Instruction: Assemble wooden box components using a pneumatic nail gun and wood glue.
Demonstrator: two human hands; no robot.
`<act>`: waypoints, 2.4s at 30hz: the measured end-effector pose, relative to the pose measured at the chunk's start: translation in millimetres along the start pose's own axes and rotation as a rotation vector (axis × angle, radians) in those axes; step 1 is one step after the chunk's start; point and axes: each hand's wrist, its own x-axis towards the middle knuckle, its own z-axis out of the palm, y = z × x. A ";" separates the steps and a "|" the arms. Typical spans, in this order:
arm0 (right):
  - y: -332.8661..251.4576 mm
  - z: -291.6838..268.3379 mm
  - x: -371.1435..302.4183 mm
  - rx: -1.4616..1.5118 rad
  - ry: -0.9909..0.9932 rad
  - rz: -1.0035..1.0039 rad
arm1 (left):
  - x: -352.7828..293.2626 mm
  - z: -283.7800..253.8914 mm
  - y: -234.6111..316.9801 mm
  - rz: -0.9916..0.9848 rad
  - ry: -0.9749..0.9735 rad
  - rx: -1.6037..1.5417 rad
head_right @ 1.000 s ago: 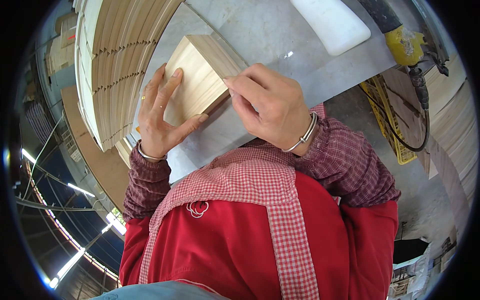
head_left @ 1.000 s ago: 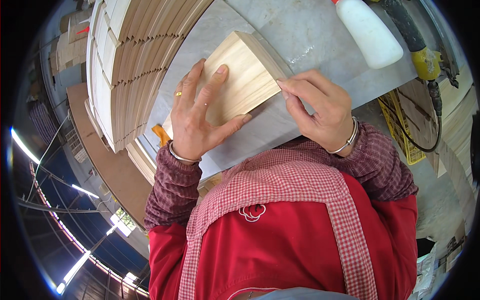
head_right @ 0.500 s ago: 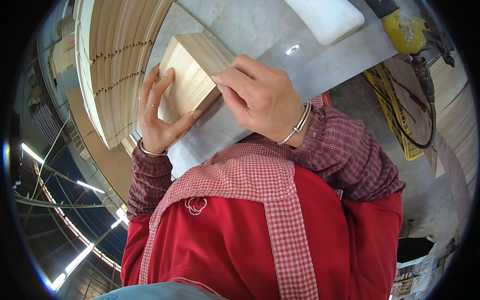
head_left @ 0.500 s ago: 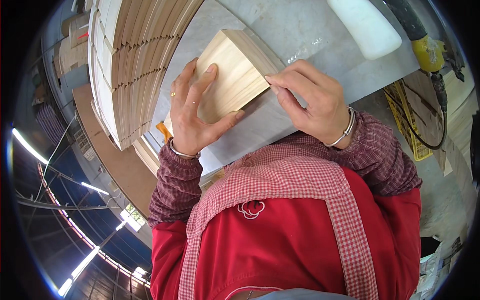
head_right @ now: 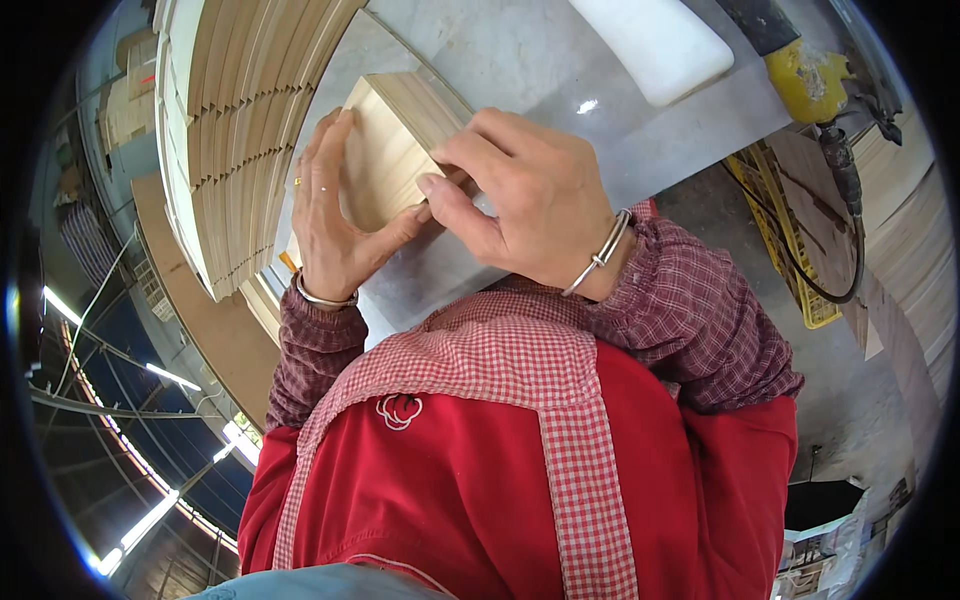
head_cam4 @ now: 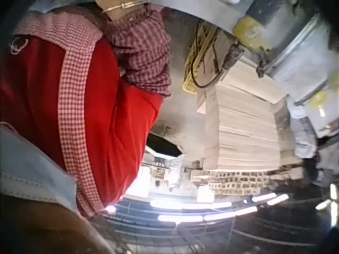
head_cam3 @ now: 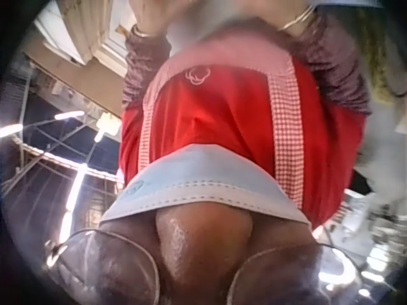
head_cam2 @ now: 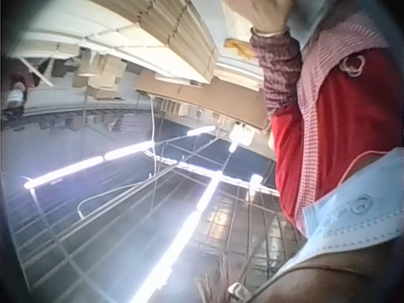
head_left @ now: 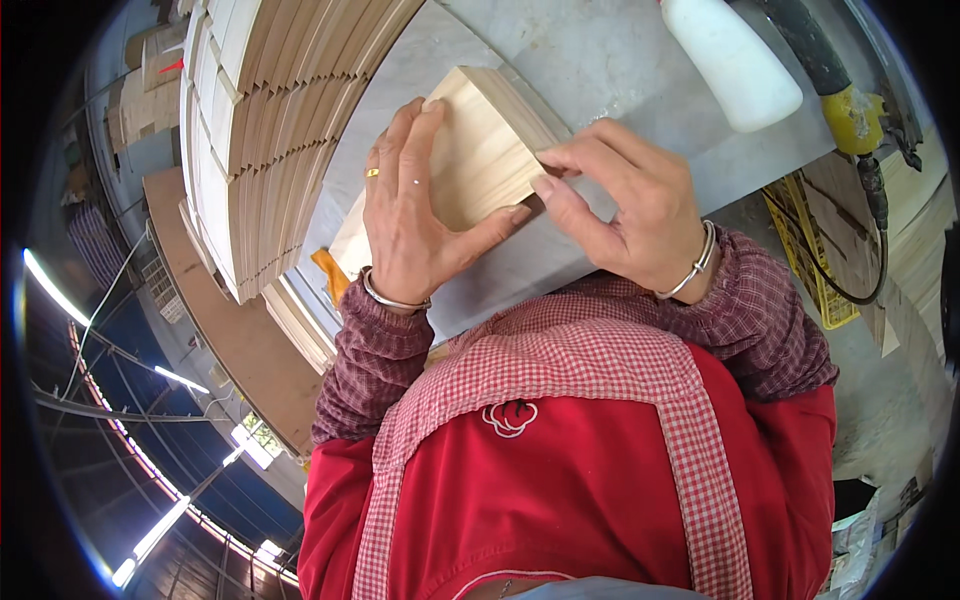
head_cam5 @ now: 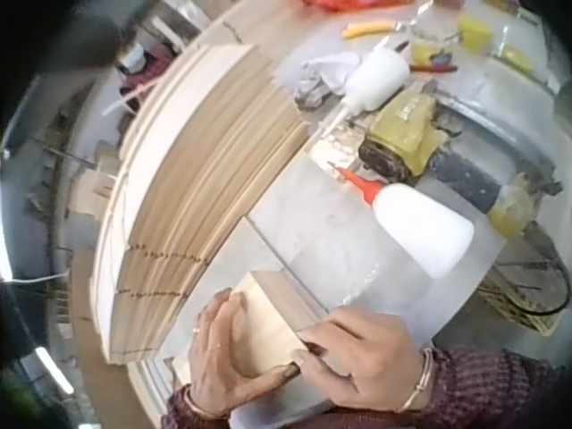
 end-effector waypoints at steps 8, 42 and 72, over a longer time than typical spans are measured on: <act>1.1 20.3 37.7 -0.293 0.013 -0.071 | 0.6 7.7 -6.3 0.047 0.044 -0.015; -25.2 14.6 -5.4 -0.607 -0.065 -0.112 | -6.5 17.7 -13.0 0.091 0.220 0.011; -38.4 -157.4 93.0 -1.002 -0.220 0.580 | -11.5 30.0 -20.7 0.033 0.291 0.096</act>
